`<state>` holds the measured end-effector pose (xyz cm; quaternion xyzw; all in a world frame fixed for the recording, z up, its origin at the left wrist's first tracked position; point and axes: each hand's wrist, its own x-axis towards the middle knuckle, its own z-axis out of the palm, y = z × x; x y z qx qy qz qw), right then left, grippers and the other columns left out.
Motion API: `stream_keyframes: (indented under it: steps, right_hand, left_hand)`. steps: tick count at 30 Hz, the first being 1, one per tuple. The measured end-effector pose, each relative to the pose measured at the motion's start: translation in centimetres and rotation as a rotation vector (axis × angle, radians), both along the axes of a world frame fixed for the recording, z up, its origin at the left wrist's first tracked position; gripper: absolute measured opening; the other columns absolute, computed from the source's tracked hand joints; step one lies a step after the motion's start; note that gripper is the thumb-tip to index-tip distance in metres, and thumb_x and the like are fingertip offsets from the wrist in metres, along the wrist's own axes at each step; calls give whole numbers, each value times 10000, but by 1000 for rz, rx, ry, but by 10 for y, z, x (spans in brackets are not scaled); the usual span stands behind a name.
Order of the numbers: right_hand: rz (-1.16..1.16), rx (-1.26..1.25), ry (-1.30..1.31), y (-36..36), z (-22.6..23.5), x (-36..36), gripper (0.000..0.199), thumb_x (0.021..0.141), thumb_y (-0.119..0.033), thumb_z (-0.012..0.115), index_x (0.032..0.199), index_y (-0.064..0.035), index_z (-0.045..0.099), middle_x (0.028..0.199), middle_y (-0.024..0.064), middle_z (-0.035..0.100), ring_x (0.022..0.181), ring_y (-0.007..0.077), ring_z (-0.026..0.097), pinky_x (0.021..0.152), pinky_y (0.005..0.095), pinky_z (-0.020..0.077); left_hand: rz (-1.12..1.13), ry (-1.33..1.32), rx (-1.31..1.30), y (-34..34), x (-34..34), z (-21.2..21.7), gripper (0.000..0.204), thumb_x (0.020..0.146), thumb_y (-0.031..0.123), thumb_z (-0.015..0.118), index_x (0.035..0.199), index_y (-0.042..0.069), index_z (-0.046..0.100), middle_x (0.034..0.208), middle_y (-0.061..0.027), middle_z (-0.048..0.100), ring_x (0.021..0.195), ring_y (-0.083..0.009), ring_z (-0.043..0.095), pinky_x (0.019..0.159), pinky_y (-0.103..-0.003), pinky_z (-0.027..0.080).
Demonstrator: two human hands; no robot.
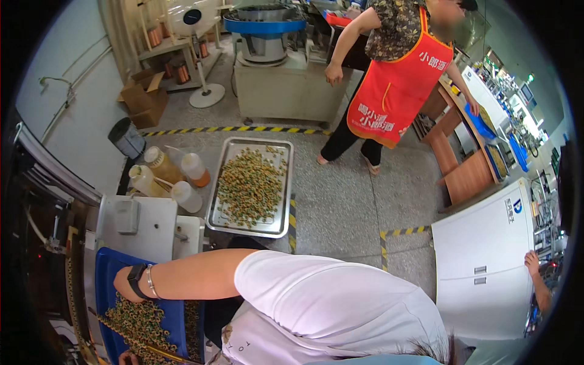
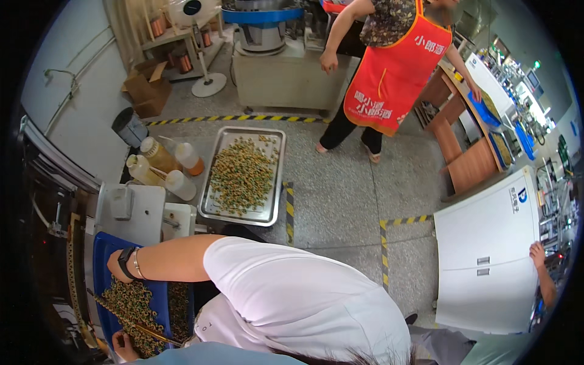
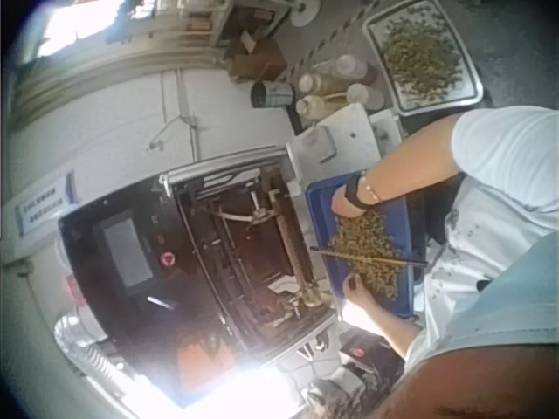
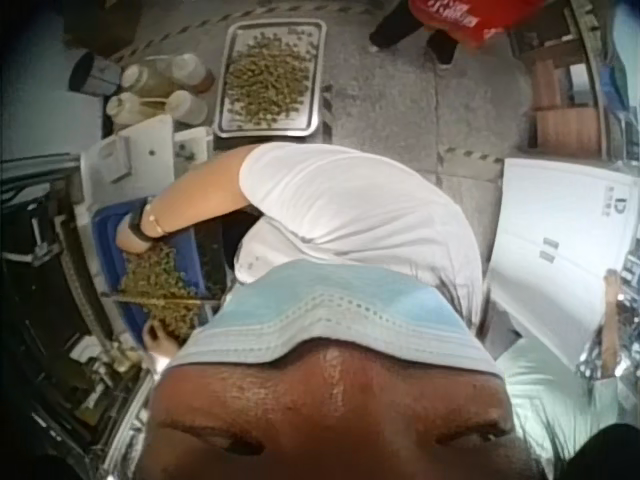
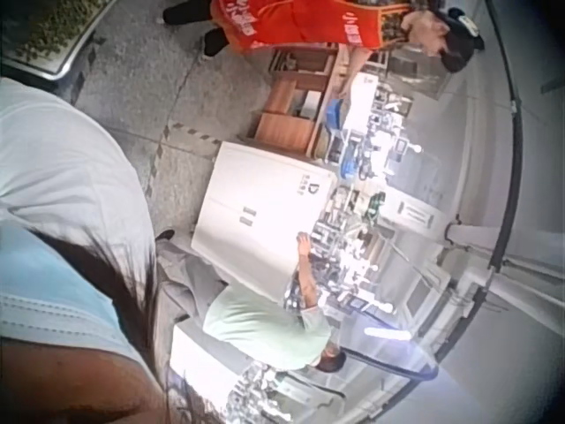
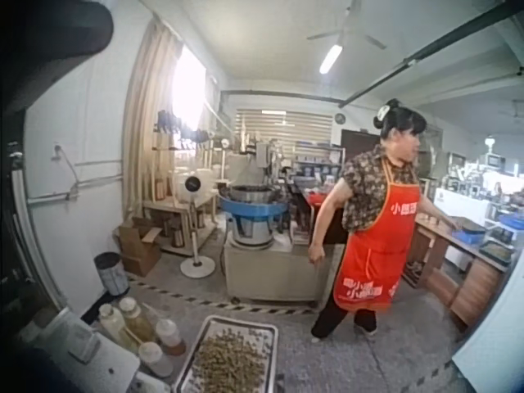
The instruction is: The person aligns and mounts toroidal coils from a tray onto a slotted metal bar by hand. The person then inserts the loaded bar into a machine fixture and applies liquid to the components using a dispenser bottle.
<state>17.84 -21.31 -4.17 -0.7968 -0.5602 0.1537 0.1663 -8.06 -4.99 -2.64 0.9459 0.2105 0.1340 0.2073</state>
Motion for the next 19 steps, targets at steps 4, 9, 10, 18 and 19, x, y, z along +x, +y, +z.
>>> stream_keyframes:
  steps: [4,9,10,18,19]
  right_hand:
    - [54,-46,-105,16,-7,7,307,699,-196,610,967,-52,651,1058,116,602,947,272,575,822,355,460]
    - [57,-73,-47,19,-3,9,278,733,-235,600,932,-51,663,1018,100,617,889,260,589,731,372,480]
    - [26,-25,-26,18,-1,8,284,712,-238,610,917,-51,667,990,104,627,881,261,593,721,374,483]
    - [106,681,411,-37,18,3,331,615,-160,619,936,-96,666,845,116,655,792,224,631,739,333,500]
    - [222,655,490,0,10,-29,331,615,-160,619,936,-96,666,845,116,655,792,224,631,739,333,500]
  left_hand:
    - [122,73,-198,16,-3,-1,423,827,452,550,1025,81,593,1029,-106,591,921,-290,537,826,-397,418]
    - [227,185,-106,67,-18,-22,475,830,439,552,1193,136,518,1011,-143,589,823,-225,556,754,-351,456]
    - [286,25,-128,66,-13,-32,415,812,248,564,1177,58,519,1116,-151,538,936,-240,531,822,-343,428]
    - [169,-254,-290,8,-1,0,293,798,122,617,1080,42,597,1013,-89,611,946,-158,556,846,-261,413]
    - [166,-223,-148,-12,1,17,237,798,94,617,1029,40,626,943,-90,634,847,-144,580,777,-250,442]
